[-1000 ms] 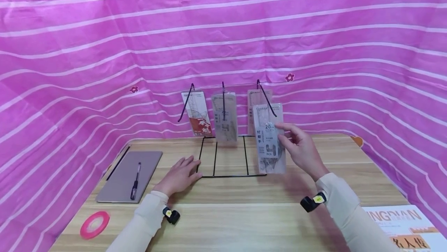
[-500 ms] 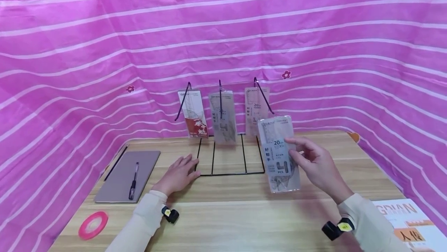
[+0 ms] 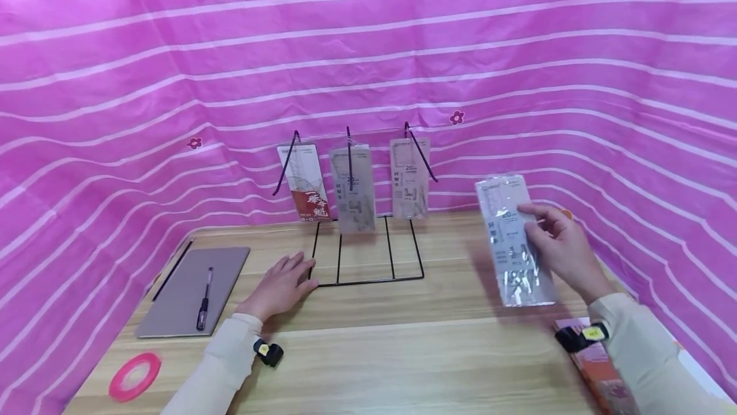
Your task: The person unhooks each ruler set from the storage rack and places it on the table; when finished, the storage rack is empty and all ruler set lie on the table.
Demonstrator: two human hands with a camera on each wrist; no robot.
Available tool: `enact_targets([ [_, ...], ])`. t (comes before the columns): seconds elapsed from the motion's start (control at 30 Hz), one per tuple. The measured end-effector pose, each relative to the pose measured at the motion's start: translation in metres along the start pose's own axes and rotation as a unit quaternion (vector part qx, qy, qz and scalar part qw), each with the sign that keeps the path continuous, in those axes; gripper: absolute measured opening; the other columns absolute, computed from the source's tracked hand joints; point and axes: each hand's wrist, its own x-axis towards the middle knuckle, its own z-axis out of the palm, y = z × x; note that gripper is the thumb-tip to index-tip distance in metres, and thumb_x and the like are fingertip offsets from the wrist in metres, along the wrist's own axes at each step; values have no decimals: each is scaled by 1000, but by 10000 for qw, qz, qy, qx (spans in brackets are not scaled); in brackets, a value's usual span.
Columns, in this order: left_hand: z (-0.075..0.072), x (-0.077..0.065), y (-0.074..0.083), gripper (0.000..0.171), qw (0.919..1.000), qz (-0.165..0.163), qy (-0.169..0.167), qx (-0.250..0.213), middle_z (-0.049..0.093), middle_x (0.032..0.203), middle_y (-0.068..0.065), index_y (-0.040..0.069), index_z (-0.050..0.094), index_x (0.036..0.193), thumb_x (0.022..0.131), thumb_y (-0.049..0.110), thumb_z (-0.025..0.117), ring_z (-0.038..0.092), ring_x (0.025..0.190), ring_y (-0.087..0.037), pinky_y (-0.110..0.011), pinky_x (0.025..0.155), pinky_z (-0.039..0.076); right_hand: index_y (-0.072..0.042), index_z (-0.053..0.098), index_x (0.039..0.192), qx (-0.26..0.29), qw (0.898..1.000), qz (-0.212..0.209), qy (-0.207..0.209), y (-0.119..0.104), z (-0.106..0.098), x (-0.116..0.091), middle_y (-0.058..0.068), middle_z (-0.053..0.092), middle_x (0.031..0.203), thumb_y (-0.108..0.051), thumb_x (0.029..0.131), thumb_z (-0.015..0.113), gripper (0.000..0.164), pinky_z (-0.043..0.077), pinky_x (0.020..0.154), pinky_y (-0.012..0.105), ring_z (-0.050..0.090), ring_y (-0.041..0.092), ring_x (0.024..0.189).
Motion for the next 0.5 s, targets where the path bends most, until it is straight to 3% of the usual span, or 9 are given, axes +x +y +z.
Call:
enact_targets([
  [0.2, -3, -2, -5, 59, 10000, -36, 32, 68, 27, 173, -18, 15, 47, 160, 109, 44, 54, 21, 158, -52, -76, 124, 19, 8, 54, 145, -1007, 9912, 613, -607, 61, -14, 33, 30, 65, 116, -12, 107, 56, 43, 50, 66, 13, 50, -12, 82],
  [0.3, -3, -2, -6, 59, 10000, -25, 40, 80, 28, 173, -19, 16, 47, 160, 109, 44, 55, 21, 158, -52, -76, 124, 19, 14, 53, 141, -1256, 9856, 748, -848, 84, -17, 42, 39, 64, 117, -7, 106, 54, 42, 50, 63, 15, 52, -8, 80],
  [0.4, -2, -1, -4, 60, 10000, -22, -9, 48, 28, 173, -18, 16, 46, 160, 109, 45, 54, 20, 159, -51, -75, 124, 18, 19, 52, 135, -1544, 9788, 767, -1106, 105, -21, 50, 44, 62, 115, -2, 101, 52, 40, 51, 65, 22, 65, 16, 81],
  [0.5, 0, 0, -1, 60, 10000, -18, -30, -11, 28, 173, -17, 17, 46, 160, 109, 46, 54, 20, 159, -51, -75, 125, 17, 22, 49, 133, -1788, 9696, 851, -1434, 124, -29, 55, 47, 59, 118, 2, 95, 51, 43, 51, 71, 28, 67, 36, 90],
])
